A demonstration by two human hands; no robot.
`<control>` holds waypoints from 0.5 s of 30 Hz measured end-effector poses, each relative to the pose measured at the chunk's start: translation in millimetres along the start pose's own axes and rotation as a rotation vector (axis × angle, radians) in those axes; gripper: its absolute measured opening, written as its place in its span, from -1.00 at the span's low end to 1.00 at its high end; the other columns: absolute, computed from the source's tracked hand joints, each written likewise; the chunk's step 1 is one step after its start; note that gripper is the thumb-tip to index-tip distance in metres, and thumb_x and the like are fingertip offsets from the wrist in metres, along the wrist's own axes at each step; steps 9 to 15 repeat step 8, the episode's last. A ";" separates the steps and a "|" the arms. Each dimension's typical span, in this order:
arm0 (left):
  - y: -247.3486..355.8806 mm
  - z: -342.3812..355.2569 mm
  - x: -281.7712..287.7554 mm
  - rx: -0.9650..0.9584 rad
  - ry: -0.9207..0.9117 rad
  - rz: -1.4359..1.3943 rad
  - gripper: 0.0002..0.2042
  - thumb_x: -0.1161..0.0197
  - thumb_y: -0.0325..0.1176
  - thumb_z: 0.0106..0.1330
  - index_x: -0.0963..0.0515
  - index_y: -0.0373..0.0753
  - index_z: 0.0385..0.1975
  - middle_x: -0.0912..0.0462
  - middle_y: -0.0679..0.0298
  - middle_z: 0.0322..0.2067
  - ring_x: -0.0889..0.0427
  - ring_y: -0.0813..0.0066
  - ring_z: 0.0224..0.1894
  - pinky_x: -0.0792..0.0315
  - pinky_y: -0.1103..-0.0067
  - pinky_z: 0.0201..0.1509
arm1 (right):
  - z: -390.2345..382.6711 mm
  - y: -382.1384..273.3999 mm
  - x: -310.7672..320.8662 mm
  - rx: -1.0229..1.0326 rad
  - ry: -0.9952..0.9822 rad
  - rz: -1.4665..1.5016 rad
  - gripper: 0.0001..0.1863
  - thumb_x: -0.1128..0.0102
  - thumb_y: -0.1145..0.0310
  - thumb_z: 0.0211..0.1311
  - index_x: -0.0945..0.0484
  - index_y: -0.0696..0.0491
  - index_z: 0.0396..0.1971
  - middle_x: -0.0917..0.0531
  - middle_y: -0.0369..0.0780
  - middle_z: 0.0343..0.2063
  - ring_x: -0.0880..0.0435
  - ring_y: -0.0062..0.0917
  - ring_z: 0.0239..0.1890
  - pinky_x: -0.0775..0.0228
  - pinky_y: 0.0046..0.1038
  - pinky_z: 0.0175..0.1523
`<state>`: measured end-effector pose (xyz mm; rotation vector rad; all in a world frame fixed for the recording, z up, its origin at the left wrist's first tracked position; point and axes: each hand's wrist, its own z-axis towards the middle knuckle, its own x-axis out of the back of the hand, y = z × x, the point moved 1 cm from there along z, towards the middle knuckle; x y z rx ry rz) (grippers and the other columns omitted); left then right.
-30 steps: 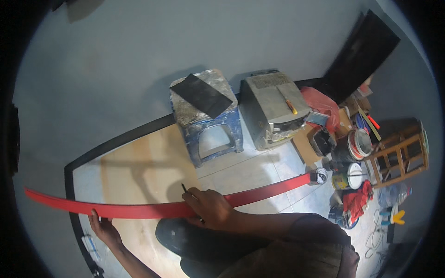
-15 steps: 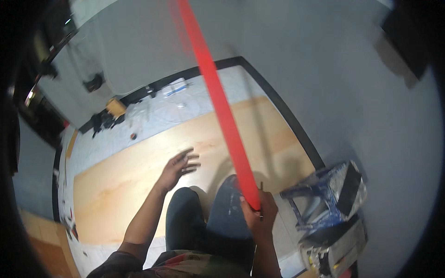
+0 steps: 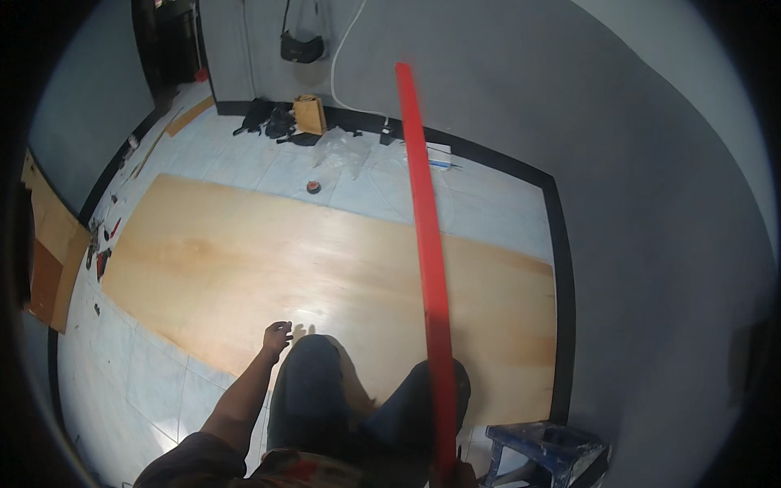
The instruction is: The person kneels on the floor and uses a tape measure and a red straightedge to measure and mark lines on a large sheet of plywood. They mark multiple points and draw straight lines across the surface using a pencil.
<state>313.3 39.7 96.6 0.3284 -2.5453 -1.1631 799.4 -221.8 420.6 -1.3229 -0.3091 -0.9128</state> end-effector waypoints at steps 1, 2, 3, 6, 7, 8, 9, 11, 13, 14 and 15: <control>-4.7 11.8 5.3 -0.012 0.034 0.060 -0.44 -0.43 0.01 0.49 -0.65 -0.32 0.26 -0.80 -0.01 0.07 -0.80 0.12 0.11 -0.67 0.26 0.14 | 7.0 -11.0 -4.6 0.033 -0.051 -0.047 -0.67 -0.74 0.39 0.15 -0.72 0.18 -0.23 -0.70 -0.11 -0.42 -0.63 -0.28 -0.43 -0.49 -0.28 -0.28; -7.3 24.2 9.9 -0.024 0.080 0.157 -0.42 -0.43 0.03 0.48 -0.64 -0.34 0.27 -0.79 -0.05 0.09 -0.80 0.09 0.13 -0.66 0.25 0.17 | 12.6 -19.1 -12.3 0.065 -0.101 -0.092 -0.67 -0.73 0.41 0.14 -0.72 0.18 -0.23 -0.70 -0.11 -0.41 -0.62 -0.30 -0.44 -0.49 -0.29 -0.28; -5.6 31.8 2.4 -0.035 0.107 0.252 -0.39 -0.44 0.05 0.47 -0.64 -0.36 0.28 -0.79 -0.08 0.12 -0.79 0.06 0.15 -0.66 0.25 0.21 | 8.5 -18.1 -24.2 -0.084 -0.106 0.122 -0.67 -0.73 0.42 0.14 -0.71 0.20 -0.21 -0.71 -0.11 -0.37 -0.61 -0.32 -0.43 -0.49 -0.29 -0.29; -17.1 68.2 13.1 -0.024 0.176 0.444 -0.26 -0.47 0.16 0.36 -0.61 -0.35 0.32 -0.73 -0.16 0.20 -0.73 -0.06 0.25 -0.59 0.20 0.36 | 16.5 -17.7 -66.7 -0.155 -0.231 0.154 -0.64 -0.72 0.40 0.16 -0.71 0.19 -0.16 -0.73 -0.12 -0.31 -0.63 -0.28 -0.40 -0.51 -0.29 -0.27; -17.7 79.3 14.9 -0.008 0.180 0.512 -0.27 -0.47 0.18 0.33 -0.62 -0.27 0.33 -0.71 -0.13 0.23 -0.70 -0.06 0.29 -0.56 0.15 0.39 | 28.3 -14.4 -80.8 -0.094 -0.348 0.071 -0.62 -0.71 0.37 0.20 -0.72 0.13 -0.06 -0.74 -0.19 -0.32 -0.66 -0.28 -0.35 -0.56 -0.34 -0.21; -14.6 90.4 16.3 0.004 0.183 0.582 -0.27 -0.46 0.20 0.31 -0.63 -0.20 0.34 -0.69 -0.10 0.25 -0.67 -0.05 0.33 -0.54 0.10 0.41 | 33.1 -19.3 -94.6 -0.098 -0.352 0.074 -0.62 -0.71 0.37 0.20 -0.72 0.13 -0.06 -0.74 -0.19 -0.32 -0.66 -0.28 -0.35 -0.56 -0.34 -0.21; -14.6 90.4 16.3 0.004 0.183 0.582 -0.27 -0.46 0.20 0.31 -0.63 -0.20 0.34 -0.69 -0.10 0.25 -0.67 -0.05 0.33 -0.54 0.10 0.41 | 33.1 -19.3 -94.6 -0.098 -0.352 0.074 -0.62 -0.71 0.37 0.20 -0.72 0.13 -0.06 -0.74 -0.19 -0.32 -0.66 -0.28 -0.35 -0.56 -0.34 -0.21; -14.6 90.4 16.3 0.004 0.183 0.582 -0.27 -0.46 0.20 0.31 -0.63 -0.20 0.34 -0.69 -0.10 0.25 -0.67 -0.05 0.33 -0.54 0.10 0.41 | 33.1 -19.3 -94.6 -0.098 -0.352 0.074 -0.62 -0.71 0.37 0.20 -0.72 0.13 -0.06 -0.74 -0.19 -0.32 -0.66 -0.28 -0.35 -0.56 -0.34 -0.21; -14.6 90.4 16.3 0.004 0.183 0.582 -0.27 -0.46 0.20 0.31 -0.63 -0.20 0.34 -0.69 -0.10 0.25 -0.67 -0.05 0.33 -0.54 0.10 0.41 | 33.1 -19.3 -94.6 -0.098 -0.352 0.074 -0.62 -0.71 0.37 0.20 -0.72 0.13 -0.06 -0.74 -0.19 -0.32 -0.66 -0.28 -0.35 -0.56 -0.34 -0.21; -14.6 90.4 16.3 0.004 0.183 0.582 -0.27 -0.46 0.20 0.31 -0.63 -0.20 0.34 -0.69 -0.10 0.25 -0.67 -0.05 0.33 -0.54 0.10 0.41 | 33.1 -19.3 -94.6 -0.098 -0.352 0.074 -0.62 -0.71 0.37 0.20 -0.72 0.13 -0.06 -0.74 -0.19 -0.32 -0.66 -0.28 -0.35 -0.56 -0.34 -0.21; -14.6 90.4 16.3 0.004 0.183 0.582 -0.27 -0.46 0.20 0.31 -0.63 -0.20 0.34 -0.69 -0.10 0.25 -0.67 -0.05 0.33 -0.54 0.10 0.41 | 33.1 -19.3 -94.6 -0.098 -0.352 0.074 -0.62 -0.71 0.37 0.20 -0.72 0.13 -0.06 -0.74 -0.19 -0.32 -0.66 -0.28 -0.35 -0.56 -0.34 -0.21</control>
